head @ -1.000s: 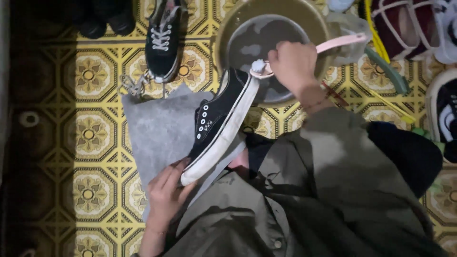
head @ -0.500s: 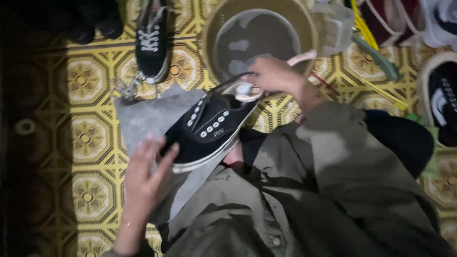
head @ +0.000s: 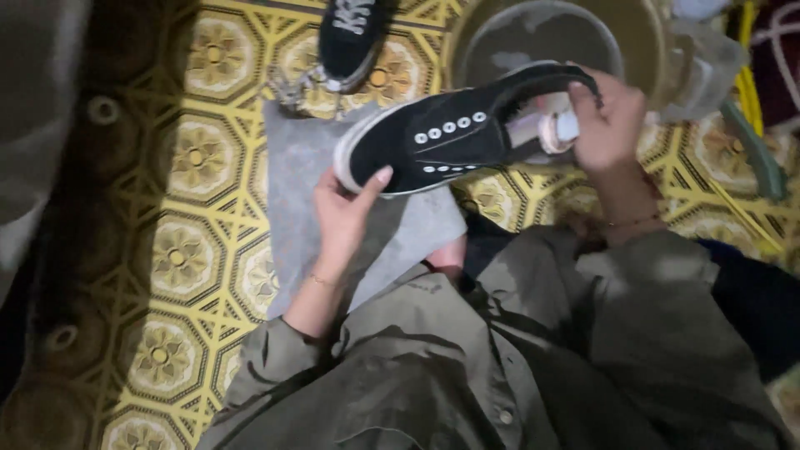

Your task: The person scrubs a black canvas sneaker using a pink brush and a yellow brush, dipping them into a bucket of soapy water. They clean the white sole, the black upper, and the brown patterned outsole, occasionally wiping the shoe with a grey cloth.

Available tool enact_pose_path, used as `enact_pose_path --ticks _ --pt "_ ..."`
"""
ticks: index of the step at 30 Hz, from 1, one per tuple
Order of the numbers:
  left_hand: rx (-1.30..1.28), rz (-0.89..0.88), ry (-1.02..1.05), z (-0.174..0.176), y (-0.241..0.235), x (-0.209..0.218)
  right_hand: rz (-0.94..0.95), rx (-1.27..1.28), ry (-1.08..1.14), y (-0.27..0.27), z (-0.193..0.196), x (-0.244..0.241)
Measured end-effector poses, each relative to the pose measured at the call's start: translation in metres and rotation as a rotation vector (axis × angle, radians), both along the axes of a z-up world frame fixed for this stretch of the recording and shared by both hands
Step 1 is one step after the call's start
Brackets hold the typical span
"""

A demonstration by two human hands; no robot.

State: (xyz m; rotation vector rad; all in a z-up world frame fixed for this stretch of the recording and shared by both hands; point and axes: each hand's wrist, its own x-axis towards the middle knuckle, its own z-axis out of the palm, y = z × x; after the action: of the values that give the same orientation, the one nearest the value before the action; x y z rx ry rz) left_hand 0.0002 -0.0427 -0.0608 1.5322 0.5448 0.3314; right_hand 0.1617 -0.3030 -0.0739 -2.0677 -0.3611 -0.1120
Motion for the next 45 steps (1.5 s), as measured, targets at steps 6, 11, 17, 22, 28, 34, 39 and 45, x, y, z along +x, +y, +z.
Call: enact_pose_path --ticks 6,11,17,22,28,34,39,45 --pt "0.068 0.136 -0.202 0.029 -0.012 0.005 0.153 -0.320 -0.071 -0.026 0.031 -0.007" --pt "0.763 0.029 -0.274 0.047 -0.011 -0.002 -0.173 -1.292 -0.183 -0.138 -0.036 0.061" --pt "0.921 -0.028 -0.344 0.036 -0.014 -0.022 -0.407 -1.575 -0.415 -0.197 -0.086 0.098" --pt "0.964 -0.094 -0.351 0.038 -0.018 -0.031 -0.397 -1.602 -0.360 -0.183 -0.105 0.105" --pt "0.971 -0.137 -0.249 0.044 -0.015 -0.033 -0.154 -0.698 0.710 -0.154 -0.048 0.087" --pt "0.964 -0.136 -0.250 0.041 -0.013 -0.033 -0.146 -0.862 0.280 -0.184 -0.099 0.092" --pt "0.968 -0.185 -0.249 0.042 -0.017 -0.038 -0.097 -0.755 0.559 -0.189 -0.089 0.084" --pt "0.966 -0.186 -0.229 0.042 -0.017 -0.041 -0.019 -0.607 0.764 -0.194 -0.087 0.072"
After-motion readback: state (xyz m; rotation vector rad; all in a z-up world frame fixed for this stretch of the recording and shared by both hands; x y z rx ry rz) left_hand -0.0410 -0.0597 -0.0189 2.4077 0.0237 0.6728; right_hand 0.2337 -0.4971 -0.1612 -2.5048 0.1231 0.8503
